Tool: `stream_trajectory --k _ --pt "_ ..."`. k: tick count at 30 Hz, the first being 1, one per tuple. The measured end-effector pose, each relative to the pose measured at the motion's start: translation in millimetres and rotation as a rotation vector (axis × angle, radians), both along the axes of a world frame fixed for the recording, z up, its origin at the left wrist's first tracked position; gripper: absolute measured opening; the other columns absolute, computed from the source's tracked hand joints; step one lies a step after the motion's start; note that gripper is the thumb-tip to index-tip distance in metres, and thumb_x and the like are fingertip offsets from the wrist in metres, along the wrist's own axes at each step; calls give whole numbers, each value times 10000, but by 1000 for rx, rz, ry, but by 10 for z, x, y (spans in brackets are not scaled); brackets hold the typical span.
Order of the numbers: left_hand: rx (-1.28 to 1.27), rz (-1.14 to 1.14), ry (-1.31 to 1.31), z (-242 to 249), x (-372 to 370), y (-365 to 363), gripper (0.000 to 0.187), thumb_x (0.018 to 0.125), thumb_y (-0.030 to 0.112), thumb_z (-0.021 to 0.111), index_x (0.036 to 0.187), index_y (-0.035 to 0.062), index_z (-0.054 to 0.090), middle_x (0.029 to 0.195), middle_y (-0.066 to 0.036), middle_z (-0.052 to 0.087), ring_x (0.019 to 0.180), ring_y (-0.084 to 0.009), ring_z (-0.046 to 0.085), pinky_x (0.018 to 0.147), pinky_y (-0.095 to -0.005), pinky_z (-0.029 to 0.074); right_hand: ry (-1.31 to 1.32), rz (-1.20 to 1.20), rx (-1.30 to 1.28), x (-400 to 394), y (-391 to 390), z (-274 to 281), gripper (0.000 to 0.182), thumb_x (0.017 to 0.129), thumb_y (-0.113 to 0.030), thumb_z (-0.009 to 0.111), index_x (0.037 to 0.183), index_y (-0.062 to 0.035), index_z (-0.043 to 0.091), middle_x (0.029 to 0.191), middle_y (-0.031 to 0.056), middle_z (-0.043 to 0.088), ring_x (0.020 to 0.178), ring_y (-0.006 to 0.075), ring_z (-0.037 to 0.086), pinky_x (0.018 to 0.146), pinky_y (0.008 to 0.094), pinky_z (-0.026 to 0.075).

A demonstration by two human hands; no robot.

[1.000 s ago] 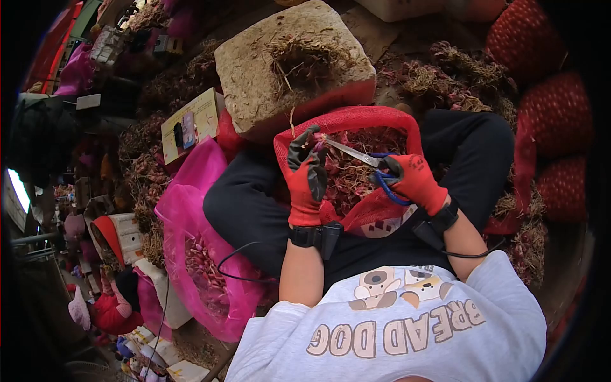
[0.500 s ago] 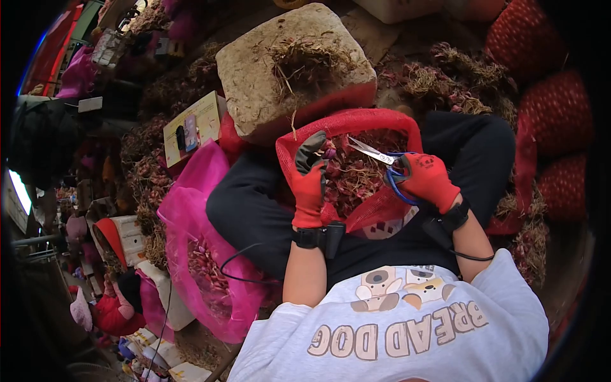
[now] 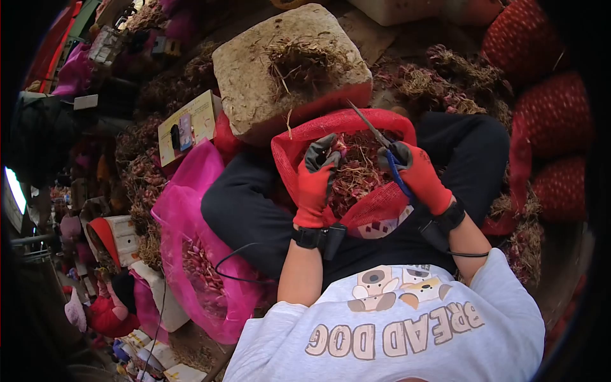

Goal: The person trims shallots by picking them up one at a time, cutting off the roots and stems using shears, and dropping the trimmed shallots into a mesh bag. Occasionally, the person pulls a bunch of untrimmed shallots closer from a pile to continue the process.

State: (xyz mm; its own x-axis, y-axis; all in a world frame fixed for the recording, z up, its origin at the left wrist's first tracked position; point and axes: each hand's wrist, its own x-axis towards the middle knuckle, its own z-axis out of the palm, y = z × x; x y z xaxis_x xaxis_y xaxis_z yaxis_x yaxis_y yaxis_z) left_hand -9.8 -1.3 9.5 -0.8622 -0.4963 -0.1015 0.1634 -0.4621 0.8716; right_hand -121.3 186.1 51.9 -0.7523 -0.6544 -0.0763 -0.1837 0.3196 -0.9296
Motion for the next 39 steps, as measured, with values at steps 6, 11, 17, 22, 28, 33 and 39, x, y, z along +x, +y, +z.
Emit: stream_trajectory --k 6,11,17,22,28,33,39 --pt "-268 -97 -106 -261 -13 136 321 846 -62 564 1164 -15 561 1098 -70 618 976 -144 600 836 -285 508 -71 166 -169 13 -393 -76 281 780 -89 723 1008 3 588 940 64 629 853 107 580 765 279 478" --pt "27 -183 -209 -2 26 179 265 936 151 545 1152 -2 572 1006 -46 612 882 -117 595 770 -255 496 140 138 -90 -21 -386 -275 246 789 -117 702 987 -9 604 861 84 643 788 161 612 735 304 481" --pt "61 -165 -138 -83 10 177 279 945 169 552 1168 2 562 982 -10 593 829 -74 561 740 -224 480 -306 53 -163 -38 -334 -251 220 822 -133 678 995 -12 619 855 39 663 784 93 604 697 274 482" --pt "161 -136 -235 36 -17 226 300 936 172 573 1186 10 538 1004 -27 597 848 -86 587 734 -222 491 -398 33 -304 15 -364 -269 218 828 -111 675 1012 -9 620 880 34 657 796 85 602 729 244 488" --pt "-44 -334 -238 -438 63 82 367 857 22 588 1216 16 509 1040 -38 608 890 -93 595 761 -240 498 -427 17 -381 33 -366 -216 245 827 -117 685 1031 -2 614 911 38 656 824 92 607 751 245 495" --pt "-1007 -47 -414 -27 125 205 393 839 -36 568 1228 -13 513 1130 -70 598 992 -125 587 844 -245 476 -577 20 -346 -14 -292 -241 254 832 -118 687 1047 -2 616 912 40 657 829 92 607 763 246 495" --pt "-71 -257 -156 148 -42 144 432 836 -71 576 1258 -10 506 1208 -78 577 1081 -139 565 910 -263 471 -481 40 -364 -24 -335 -166 256 843 -135 675 1061 -12 621 901 33 656 814 82 601 721 244 488"
